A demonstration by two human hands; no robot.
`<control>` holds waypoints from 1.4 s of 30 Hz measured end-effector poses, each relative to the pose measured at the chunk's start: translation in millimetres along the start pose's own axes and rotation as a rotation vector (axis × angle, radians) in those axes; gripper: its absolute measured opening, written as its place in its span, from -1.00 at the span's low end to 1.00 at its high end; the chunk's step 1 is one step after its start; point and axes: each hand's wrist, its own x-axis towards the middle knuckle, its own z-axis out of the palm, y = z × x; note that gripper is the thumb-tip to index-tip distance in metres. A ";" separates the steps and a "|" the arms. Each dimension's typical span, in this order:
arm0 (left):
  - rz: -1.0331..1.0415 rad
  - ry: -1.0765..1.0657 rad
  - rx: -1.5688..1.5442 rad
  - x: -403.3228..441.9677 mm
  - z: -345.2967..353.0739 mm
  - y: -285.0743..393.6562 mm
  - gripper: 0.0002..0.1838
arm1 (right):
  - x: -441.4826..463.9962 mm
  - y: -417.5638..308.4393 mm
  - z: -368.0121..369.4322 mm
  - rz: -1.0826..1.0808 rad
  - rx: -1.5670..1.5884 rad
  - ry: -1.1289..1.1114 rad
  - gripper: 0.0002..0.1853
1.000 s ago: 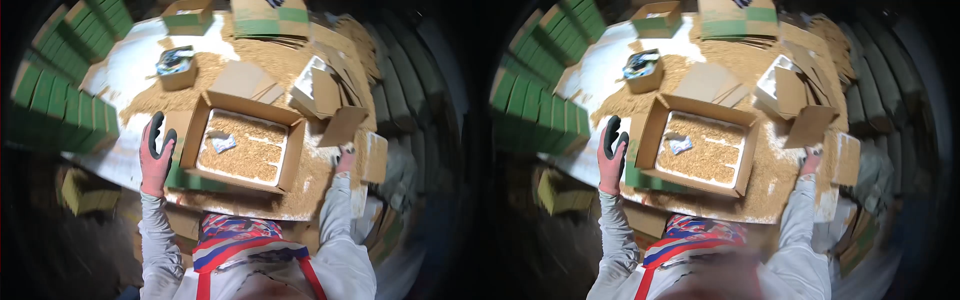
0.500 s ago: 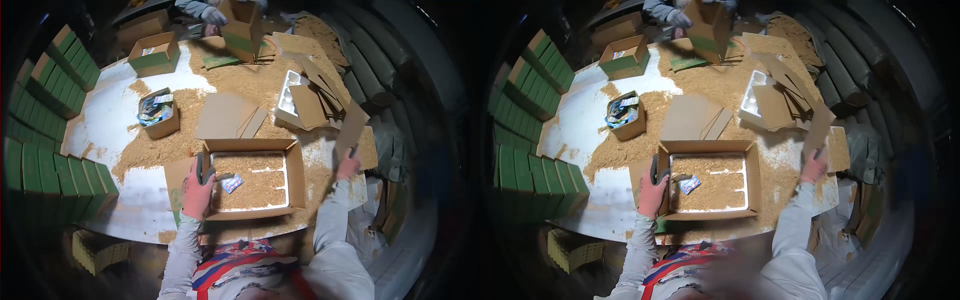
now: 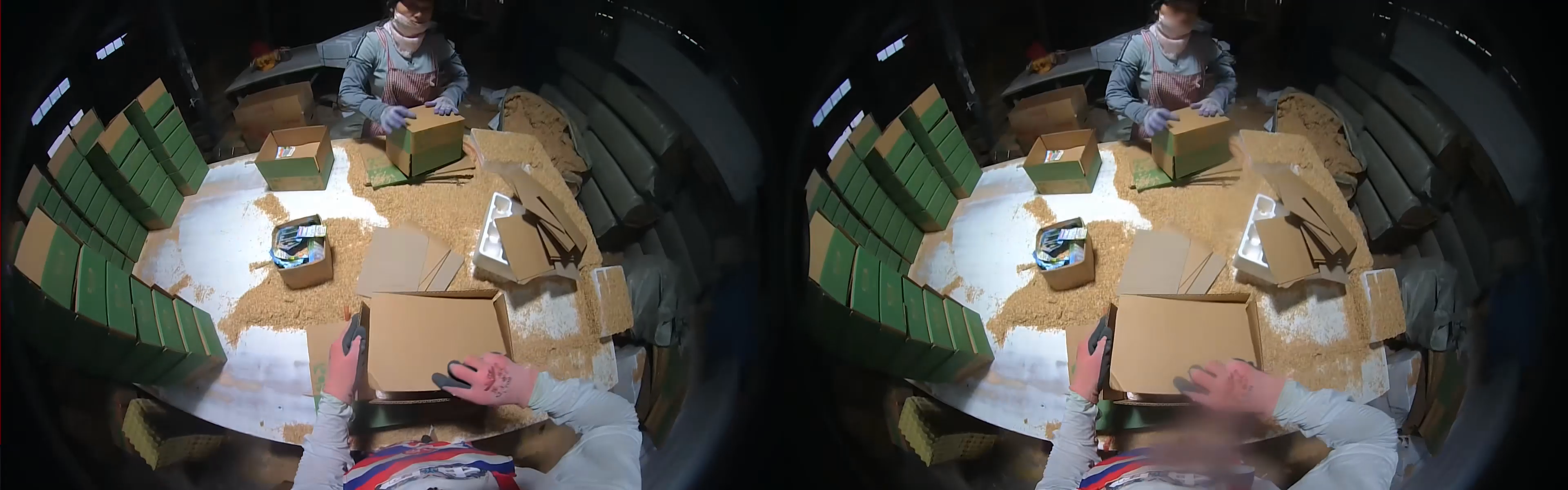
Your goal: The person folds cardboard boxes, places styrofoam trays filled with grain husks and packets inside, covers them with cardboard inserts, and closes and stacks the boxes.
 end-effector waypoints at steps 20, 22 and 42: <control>-0.270 -0.291 -0.642 15.3 -42.4 -34.7 -0.22 | -71.2 15.6 22.3 0.995 1.326 0.863 -0.50; -0.318 -0.439 -0.397 24.5 -28.5 -75.9 -0.23 | -115.5 37.2 94.3 1.124 1.657 0.941 -0.52; 1.044 1.482 0.040 -3.4 -500.1 102.6 -0.47 | 289.5 -57.2 -62.6 0.242 1.713 0.639 -0.67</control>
